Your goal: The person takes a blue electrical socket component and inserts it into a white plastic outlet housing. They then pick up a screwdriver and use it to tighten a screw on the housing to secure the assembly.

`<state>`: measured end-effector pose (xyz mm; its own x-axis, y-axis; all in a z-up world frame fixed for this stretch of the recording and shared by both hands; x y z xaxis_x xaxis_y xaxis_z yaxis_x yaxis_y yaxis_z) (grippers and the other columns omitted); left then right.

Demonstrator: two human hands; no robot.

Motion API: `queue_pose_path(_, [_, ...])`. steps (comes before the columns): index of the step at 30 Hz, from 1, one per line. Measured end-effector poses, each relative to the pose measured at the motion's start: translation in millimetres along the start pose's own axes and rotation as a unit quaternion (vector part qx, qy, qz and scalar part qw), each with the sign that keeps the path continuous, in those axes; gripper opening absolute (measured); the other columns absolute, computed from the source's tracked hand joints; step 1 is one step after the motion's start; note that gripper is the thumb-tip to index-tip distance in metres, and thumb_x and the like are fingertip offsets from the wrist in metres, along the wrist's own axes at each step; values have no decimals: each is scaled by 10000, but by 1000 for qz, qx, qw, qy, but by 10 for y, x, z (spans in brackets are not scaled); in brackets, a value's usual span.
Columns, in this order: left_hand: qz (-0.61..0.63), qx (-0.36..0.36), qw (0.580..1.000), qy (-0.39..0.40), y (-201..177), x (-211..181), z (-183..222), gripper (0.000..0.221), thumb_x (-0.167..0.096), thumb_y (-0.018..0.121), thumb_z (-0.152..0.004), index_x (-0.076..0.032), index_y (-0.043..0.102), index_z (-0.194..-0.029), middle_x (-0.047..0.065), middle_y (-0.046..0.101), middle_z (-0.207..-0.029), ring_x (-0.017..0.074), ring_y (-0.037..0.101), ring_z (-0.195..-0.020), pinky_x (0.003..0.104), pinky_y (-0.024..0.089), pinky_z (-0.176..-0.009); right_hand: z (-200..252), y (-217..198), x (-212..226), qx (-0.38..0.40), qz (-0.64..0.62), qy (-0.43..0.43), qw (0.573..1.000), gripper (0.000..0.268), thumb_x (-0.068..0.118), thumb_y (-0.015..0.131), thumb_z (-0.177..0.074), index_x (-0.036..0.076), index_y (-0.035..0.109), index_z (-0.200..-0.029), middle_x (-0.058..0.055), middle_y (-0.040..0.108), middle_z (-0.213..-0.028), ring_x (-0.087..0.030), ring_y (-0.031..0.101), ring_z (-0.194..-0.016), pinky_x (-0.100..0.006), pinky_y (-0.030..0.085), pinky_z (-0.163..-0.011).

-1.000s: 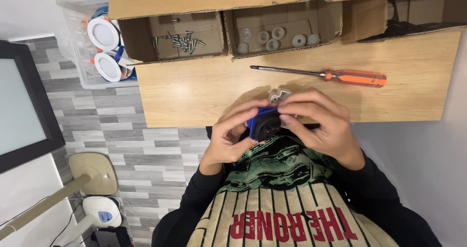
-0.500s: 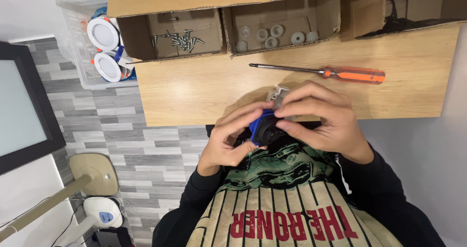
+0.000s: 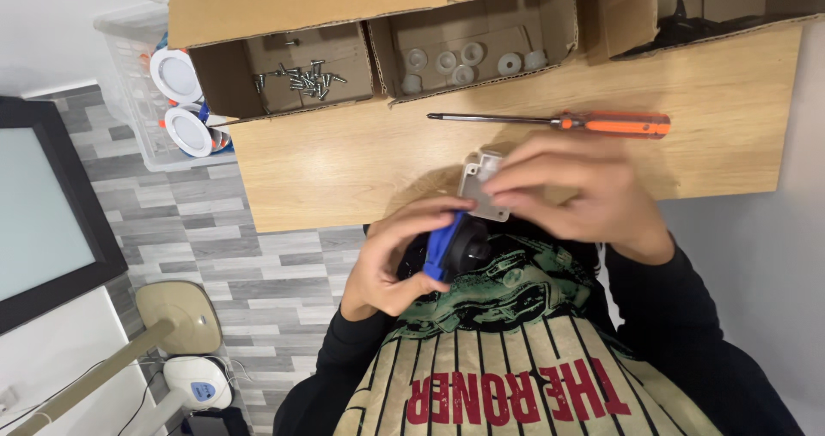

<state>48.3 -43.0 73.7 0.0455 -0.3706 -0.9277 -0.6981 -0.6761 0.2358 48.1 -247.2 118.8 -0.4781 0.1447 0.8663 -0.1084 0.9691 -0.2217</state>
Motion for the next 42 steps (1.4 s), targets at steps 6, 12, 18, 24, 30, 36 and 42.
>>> queue_pose_path(6, [-24, -66, 997, 45, -298, 23, 136, 452, -318, 757, -1066, -235, 559, -1464, 198, 562, -1540, 388, 598, -1395, 632, 625, -1165, 478, -328, -330, -82, -10, 29, 996, 141, -31, 766, -992, -20, 732, -1129, -177, 789, -1029, -220, 781, -869, -259, 672, -793])
queue_pose_path(12, [21, -136, 990, 27, -405, 87, 60, 707, -537, 801, -972, -97, 547, -1463, 349, 511, -1538, 473, 489, -1494, 568, 496, -1194, 481, -226, -393, -78, 34, 49, 995, 348, 101, 969, -799, 13, 826, -1104, -189, 793, -1062, -303, 751, -832, -425, 611, -737])
queue_pose_path(18, [-34, -147, 989, -2, -370, 123, 73, 730, -98, 927, -853, -5, 559, -1477, 337, 596, -1475, 426, 573, -1429, 525, 526, -1165, 339, 92, -297, 109, 96, 60, 988, 764, 19, 838, -791, 106, 599, -1511, -219, 591, -1627, -460, 613, -1354, -592, 489, -1105])
queue_pose_path(24, [-52, -149, 987, 20, -319, 67, 72, 740, -68, 926, -827, 111, 522, -1421, 393, 644, -1336, 496, 641, -1322, 572, 563, -1109, 400, 245, -457, 117, 164, 33, 979, 758, 162, 911, -760, 119, 685, -1482, -134, 735, -1451, -380, 701, -1177, -511, 508, -993])
queue_pose_path(30, [-211, -131, 967, 63, -308, -158, -37, 644, -293, 906, -898, 84, 614, -1331, 337, 731, -1238, 477, 690, -1165, 563, 572, -1011, 298, 218, -450, 65, 153, 20, 986, 606, 261, 981, -810, -1, 739, -1300, -180, 752, -1255, -411, 749, -1119, -505, 590, -975])
queue_pose_path(36, [-335, -73, 934, 95, -12, -243, -196, 545, -222, 948, -855, 38, 752, -1291, 265, 775, -1263, 459, 748, -1152, 585, 616, -1012, 247, 170, -409, 51, 149, 54, 986, 634, 262, 1010, -777, 38, 761, -1315, -157, 748, -1233, -396, 750, -1081, -497, 595, -989])
queue_pose_path(42, [-366, -35, 927, 68, 185, -305, -417, 431, -225, 895, -929, -22, 766, -1287, 178, 780, -1341, 401, 753, -1192, 504, 609, -1022, 277, 164, -431, 54, 142, 57, 987, 701, 329, 1012, -778, 49, 738, -1360, -140, 738, -1240, -386, 750, -1092, -489, 603, -984])
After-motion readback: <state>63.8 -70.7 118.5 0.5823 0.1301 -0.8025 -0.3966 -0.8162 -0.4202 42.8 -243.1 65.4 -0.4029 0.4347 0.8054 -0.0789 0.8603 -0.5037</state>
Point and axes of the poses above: each hand's wrist, its own z-axis away from the middle knuckle, its own y-axis out of the palm, x = y × z, the point moved 8 cm from there along -z, towards the middle knuckle
